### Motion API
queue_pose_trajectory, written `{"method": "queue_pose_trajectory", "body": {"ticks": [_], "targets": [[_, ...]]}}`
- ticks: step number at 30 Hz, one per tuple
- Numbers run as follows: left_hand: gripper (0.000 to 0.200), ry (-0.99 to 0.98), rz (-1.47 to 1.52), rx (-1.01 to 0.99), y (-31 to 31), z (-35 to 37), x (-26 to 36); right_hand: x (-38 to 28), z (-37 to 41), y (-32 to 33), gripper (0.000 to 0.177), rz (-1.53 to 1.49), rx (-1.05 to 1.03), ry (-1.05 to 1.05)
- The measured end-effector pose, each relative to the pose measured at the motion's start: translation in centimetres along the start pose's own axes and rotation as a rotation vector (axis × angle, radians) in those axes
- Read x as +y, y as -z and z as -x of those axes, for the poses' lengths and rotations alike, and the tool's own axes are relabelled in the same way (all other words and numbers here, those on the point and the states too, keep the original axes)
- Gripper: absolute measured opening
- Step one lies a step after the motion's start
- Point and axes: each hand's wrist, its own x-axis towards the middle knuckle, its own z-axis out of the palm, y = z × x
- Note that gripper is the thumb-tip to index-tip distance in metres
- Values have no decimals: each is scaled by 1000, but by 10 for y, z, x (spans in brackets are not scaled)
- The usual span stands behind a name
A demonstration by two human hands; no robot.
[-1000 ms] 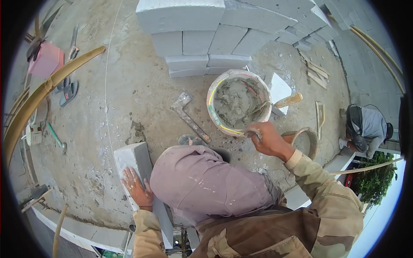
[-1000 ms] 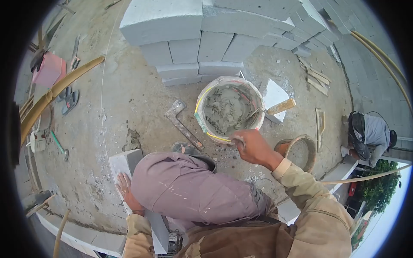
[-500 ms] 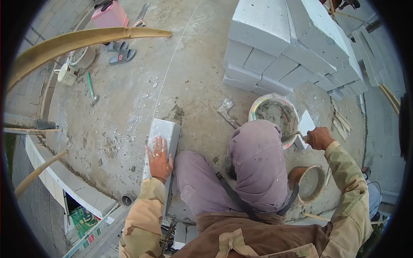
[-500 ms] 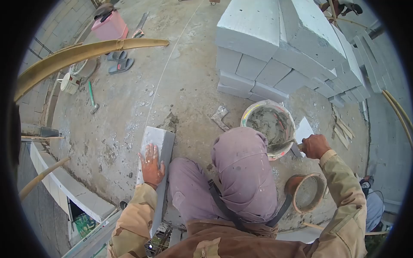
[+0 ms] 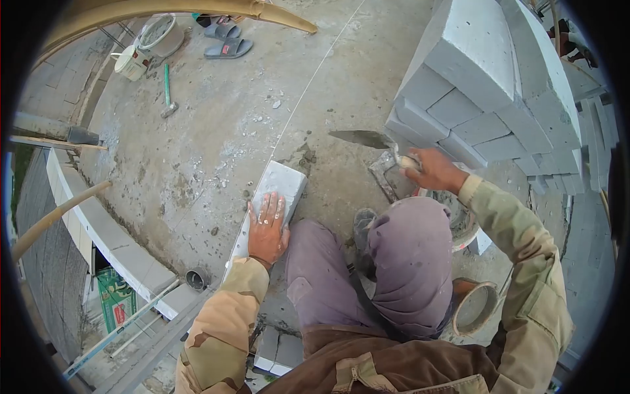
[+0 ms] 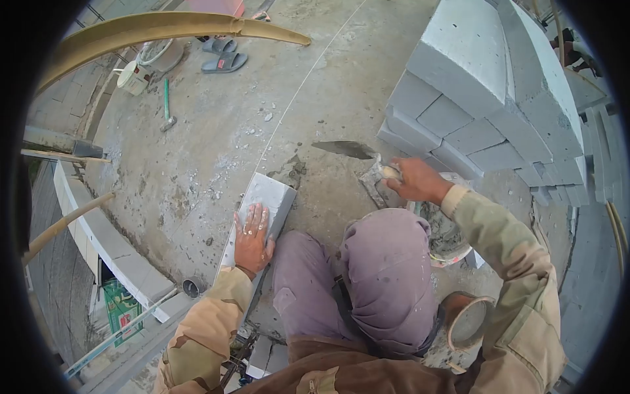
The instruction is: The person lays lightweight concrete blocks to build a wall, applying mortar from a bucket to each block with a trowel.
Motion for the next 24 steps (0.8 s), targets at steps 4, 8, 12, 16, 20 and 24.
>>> {"method": "queue_pose_trajectory", "body": {"ticks": [4, 8, 12, 16, 20, 24], "targets": [[82, 25, 16, -37, -2, -5, -3, 4, -147, -104, 41, 5, -92, 89], [78, 49, 25, -60, -6, -5, -4, -3, -184, -165, 33, -10, 33, 42], [74, 40, 44, -70, -11, -7, -8, -18, -151, -228, 30, -3, 39, 89], [72, 30, 56, -55, -11, -5, -9, -26, -141, -235, 32, 2, -16, 106], [67, 76, 62, -87, -8, -5, -8, -14, -155, -189, 40, -52, -12, 35], [66, 78, 65, -60, -9, -6, -8, -15, -175, -137, 49, -317, -156, -148]]}}
